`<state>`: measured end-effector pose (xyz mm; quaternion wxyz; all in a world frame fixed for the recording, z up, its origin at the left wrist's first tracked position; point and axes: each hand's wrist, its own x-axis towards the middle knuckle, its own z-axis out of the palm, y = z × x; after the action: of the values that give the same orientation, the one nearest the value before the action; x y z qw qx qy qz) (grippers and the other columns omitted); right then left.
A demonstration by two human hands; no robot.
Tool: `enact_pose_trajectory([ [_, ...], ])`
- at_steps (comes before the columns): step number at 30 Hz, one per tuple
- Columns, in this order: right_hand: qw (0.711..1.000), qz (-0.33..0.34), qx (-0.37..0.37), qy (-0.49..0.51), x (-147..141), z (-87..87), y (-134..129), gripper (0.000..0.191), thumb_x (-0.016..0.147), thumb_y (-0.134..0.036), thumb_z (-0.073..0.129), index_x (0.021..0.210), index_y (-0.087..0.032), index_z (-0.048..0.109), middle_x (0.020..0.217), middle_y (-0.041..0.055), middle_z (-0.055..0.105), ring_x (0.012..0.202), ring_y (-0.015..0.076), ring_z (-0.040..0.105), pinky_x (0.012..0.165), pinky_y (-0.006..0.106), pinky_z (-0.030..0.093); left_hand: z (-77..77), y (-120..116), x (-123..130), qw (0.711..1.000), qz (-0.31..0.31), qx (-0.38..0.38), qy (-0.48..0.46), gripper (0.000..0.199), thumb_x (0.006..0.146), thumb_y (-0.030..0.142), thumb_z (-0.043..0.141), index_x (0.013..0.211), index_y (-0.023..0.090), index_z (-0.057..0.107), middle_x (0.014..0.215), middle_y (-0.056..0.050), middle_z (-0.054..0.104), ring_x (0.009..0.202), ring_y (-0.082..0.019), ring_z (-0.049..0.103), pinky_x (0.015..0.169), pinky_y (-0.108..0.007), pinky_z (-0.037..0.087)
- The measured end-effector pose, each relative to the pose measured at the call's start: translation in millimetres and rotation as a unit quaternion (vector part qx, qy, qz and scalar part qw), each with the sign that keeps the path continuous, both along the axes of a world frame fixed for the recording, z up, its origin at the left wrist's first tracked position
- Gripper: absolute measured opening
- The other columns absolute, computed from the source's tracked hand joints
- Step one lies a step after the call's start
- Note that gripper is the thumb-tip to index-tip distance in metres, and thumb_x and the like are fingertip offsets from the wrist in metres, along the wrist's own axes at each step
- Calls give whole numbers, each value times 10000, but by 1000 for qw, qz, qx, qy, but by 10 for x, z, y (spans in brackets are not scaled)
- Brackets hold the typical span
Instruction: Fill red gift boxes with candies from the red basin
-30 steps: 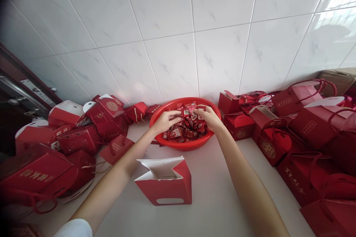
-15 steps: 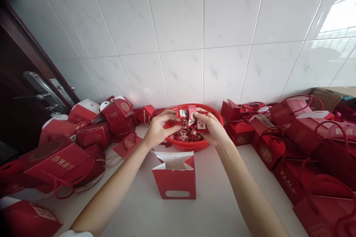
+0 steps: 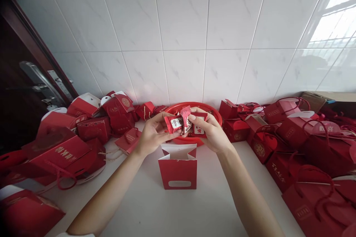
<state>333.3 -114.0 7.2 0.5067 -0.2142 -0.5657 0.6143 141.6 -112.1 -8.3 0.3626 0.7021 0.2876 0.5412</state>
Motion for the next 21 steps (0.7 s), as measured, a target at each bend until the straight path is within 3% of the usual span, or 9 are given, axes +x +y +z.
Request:
enact_pose_trajectory([
  [4, 1000, 2, 5, -18, 61, 64, -82, 155, 862, -350, 719, 928, -213, 690, 832, 19, 678, 738, 151, 655, 671, 249, 540, 88, -72, -126, 997, -52, 20, 56, 327, 745, 380, 817, 930, 190, 625, 1129, -79, 694, 962, -217, 679, 842, -344, 556],
  [7, 998, -2, -26, -49, 129, 114, -133, 168, 842, -338, 738, 946, -215, 688, 835, 29, 682, 772, 182, 668, 676, 282, 544, 206, -109, -298, 982, -81, 26, 168, 212, 797, 346, 769, 886, 185, 664, 1272, -92, 643, 1142, -252, 626, 934, -347, 517],
  [10, 995, 15, -44, -86, 173, 143, -157, 196, 826, -346, 747, 961, -215, 693, 860, 37, 685, 758, 195, 664, 655, 310, 544, 286, -135, -441, 943, -128, 19, 305, 134, 845, 323, 715, 831, 190, 722, 1199, -62, 686, 1119, -233, 635, 923, -299, 494],
  [13, 992, 27, -26, -123, 159, 146, -152, 196, 821, -361, 748, 926, -206, 689, 857, 30, 668, 727, 175, 640, 647, 303, 532, 289, -144, -472, 916, -140, -11, 375, 129, 879, 275, 662, 938, 217, 760, 1060, -13, 744, 980, -189, 678, 858, -256, 489],
  [18, 981, 33, -3, -194, 79, 113, -122, 215, 846, -384, 726, 914, -190, 666, 792, 13, 641, 701, 153, 622, 668, 292, 507, 224, -80, -409, 907, -112, -45, 403, 306, 829, 267, 700, 1134, 274, 725, 1174, 16, 727, 1051, -198, 662, 848, -238, 480],
  [21, 978, 8, 7, -210, 66, 66, -83, 239, 865, -403, 705, 968, -192, 663, 823, 20, 662, 723, 157, 631, 658, 280, 491, 187, -22, -402, 908, -96, -59, 403, 319, 839, 336, 685, 1144, 250, 721, 1114, -5, 742, 1005, -210, 669, 812, -247, 485],
])
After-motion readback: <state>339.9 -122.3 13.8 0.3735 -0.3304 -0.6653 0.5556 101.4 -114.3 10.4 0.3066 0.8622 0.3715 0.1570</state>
